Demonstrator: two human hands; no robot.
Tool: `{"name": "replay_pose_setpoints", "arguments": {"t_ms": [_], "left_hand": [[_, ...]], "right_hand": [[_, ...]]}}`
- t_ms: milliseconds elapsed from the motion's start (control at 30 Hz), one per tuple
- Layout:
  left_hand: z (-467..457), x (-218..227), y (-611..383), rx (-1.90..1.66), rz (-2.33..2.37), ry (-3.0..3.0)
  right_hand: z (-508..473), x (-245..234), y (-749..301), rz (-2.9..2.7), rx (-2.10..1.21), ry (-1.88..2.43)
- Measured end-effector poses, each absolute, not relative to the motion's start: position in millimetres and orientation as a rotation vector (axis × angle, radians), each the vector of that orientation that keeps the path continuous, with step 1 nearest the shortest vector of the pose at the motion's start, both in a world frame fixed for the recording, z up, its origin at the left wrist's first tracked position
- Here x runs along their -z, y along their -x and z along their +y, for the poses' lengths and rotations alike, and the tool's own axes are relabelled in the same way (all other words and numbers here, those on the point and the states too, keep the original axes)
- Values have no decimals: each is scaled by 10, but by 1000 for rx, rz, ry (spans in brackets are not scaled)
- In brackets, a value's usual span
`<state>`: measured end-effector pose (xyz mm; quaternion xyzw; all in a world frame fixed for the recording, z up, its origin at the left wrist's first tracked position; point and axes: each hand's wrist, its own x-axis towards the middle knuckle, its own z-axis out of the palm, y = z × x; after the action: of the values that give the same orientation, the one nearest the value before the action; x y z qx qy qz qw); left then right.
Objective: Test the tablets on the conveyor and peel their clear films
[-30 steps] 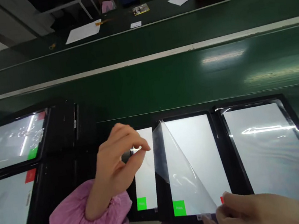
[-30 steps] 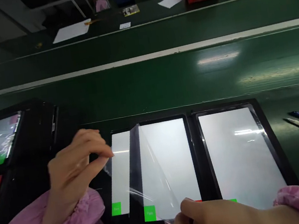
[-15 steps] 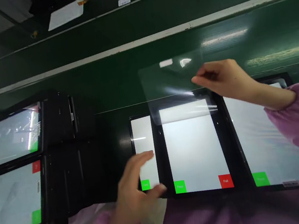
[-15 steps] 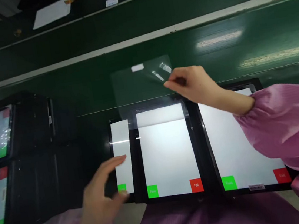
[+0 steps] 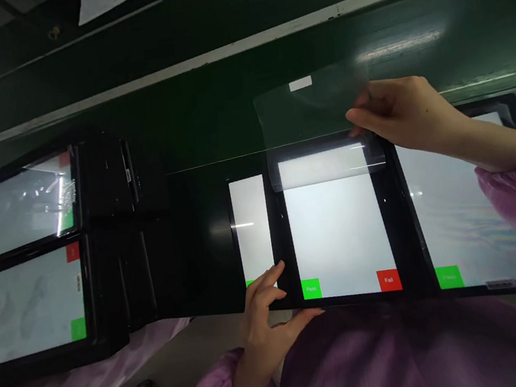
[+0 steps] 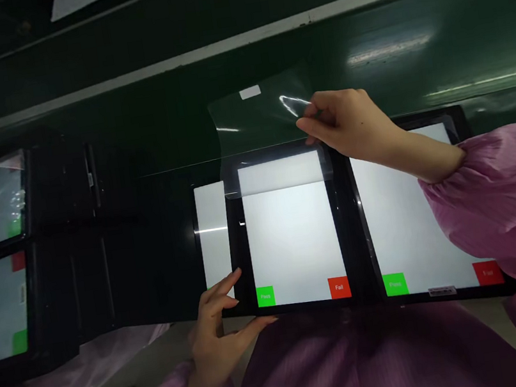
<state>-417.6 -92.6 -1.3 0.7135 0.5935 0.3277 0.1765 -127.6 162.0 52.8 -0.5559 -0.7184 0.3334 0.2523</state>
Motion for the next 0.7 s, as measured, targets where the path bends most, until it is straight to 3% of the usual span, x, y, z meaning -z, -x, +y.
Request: {"name": "replay_pose_setpoints", "arguments": {"t_ms": [433,700], "left_hand": [[-907,19,4164,-959,1673,-2037],[-897,26,4137,-991,1657,-2088]], "right_hand": [[1550,-688,1356,-1976,-899,1580],[1122,-699,1202,-2048,-623,1184]]}}
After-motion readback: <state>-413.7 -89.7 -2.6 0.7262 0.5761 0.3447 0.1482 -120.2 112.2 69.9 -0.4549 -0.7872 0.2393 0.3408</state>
